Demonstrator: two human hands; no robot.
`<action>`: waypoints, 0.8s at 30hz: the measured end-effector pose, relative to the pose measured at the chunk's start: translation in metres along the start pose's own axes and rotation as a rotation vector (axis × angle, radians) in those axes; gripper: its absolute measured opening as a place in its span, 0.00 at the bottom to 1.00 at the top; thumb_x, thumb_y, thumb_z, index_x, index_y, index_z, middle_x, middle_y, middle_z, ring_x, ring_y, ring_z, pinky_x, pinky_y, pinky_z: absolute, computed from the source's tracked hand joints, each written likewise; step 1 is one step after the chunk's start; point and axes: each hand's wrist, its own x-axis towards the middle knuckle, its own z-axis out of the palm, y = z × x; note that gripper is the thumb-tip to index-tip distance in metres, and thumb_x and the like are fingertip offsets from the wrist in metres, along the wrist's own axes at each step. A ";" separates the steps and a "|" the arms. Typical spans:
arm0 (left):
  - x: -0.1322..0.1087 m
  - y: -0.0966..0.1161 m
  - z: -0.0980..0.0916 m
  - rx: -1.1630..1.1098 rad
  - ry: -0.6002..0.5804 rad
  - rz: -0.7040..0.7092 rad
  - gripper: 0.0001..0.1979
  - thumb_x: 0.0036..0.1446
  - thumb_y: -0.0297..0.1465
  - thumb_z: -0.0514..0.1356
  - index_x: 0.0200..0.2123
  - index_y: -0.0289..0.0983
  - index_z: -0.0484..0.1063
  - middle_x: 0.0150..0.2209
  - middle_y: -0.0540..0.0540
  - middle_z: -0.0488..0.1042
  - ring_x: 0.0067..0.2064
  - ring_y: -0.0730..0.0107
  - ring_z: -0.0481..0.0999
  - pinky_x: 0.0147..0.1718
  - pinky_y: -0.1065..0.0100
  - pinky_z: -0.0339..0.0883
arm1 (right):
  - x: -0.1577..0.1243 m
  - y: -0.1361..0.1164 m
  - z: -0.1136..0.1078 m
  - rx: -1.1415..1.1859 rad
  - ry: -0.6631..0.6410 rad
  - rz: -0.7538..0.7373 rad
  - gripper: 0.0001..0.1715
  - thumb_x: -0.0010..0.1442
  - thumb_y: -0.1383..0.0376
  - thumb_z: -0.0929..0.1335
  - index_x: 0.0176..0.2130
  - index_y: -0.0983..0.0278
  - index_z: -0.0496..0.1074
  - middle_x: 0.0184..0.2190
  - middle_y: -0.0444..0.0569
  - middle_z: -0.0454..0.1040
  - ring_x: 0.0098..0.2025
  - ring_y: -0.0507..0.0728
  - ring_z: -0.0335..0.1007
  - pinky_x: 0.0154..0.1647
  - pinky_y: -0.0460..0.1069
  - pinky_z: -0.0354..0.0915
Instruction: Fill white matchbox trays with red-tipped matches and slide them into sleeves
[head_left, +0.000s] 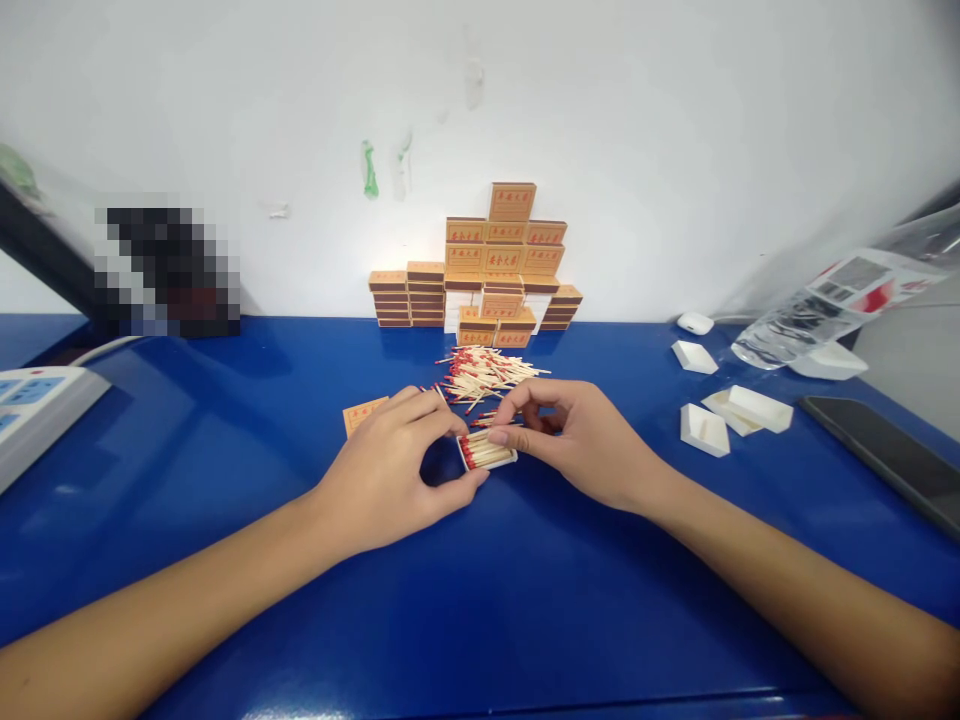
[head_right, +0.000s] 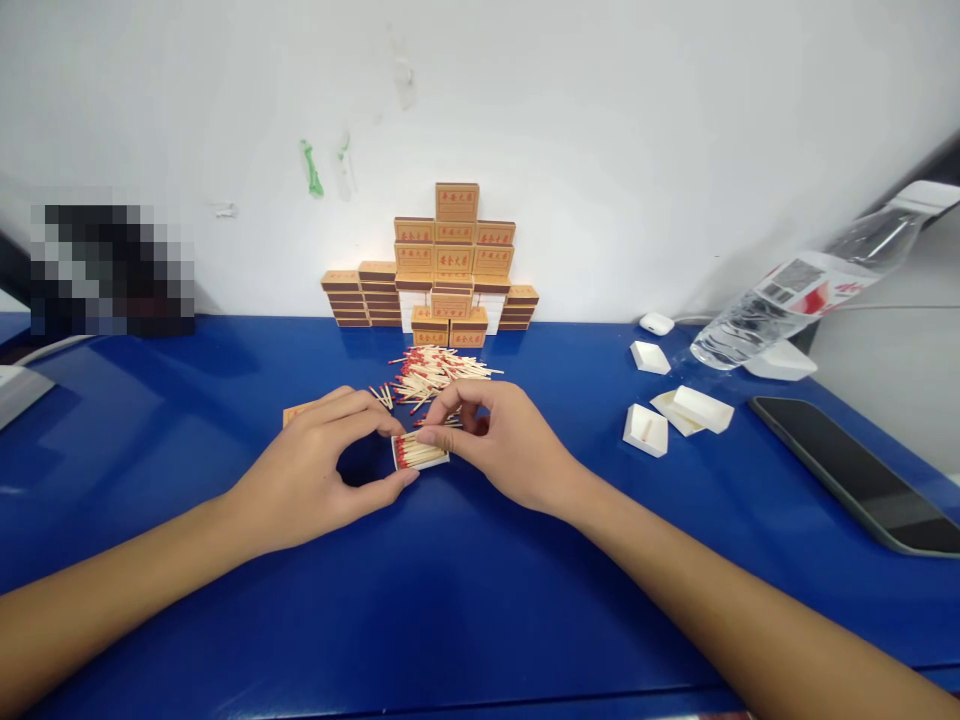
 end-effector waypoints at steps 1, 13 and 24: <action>0.000 0.000 0.000 0.000 -0.002 0.000 0.10 0.61 0.38 0.69 0.41 0.38 0.77 0.39 0.47 0.79 0.42 0.60 0.75 0.41 0.58 0.66 | 0.001 0.001 -0.002 -0.025 -0.010 -0.005 0.13 0.62 0.55 0.77 0.34 0.62 0.80 0.25 0.41 0.70 0.27 0.51 0.56 0.29 0.49 0.56; 0.001 -0.001 0.001 -0.015 -0.028 0.003 0.10 0.61 0.37 0.69 0.41 0.38 0.78 0.40 0.45 0.78 0.44 0.57 0.74 0.43 0.55 0.69 | -0.002 -0.001 -0.013 -0.320 -0.110 -0.289 0.05 0.67 0.68 0.71 0.41 0.60 0.80 0.42 0.48 0.73 0.41 0.55 0.70 0.43 0.51 0.67; 0.000 -0.003 0.001 -0.055 -0.048 0.044 0.11 0.61 0.36 0.69 0.44 0.36 0.77 0.41 0.44 0.78 0.44 0.57 0.74 0.44 0.55 0.70 | -0.006 -0.004 -0.009 -0.360 -0.162 -0.339 0.06 0.70 0.68 0.70 0.43 0.61 0.79 0.42 0.49 0.74 0.44 0.55 0.72 0.47 0.52 0.67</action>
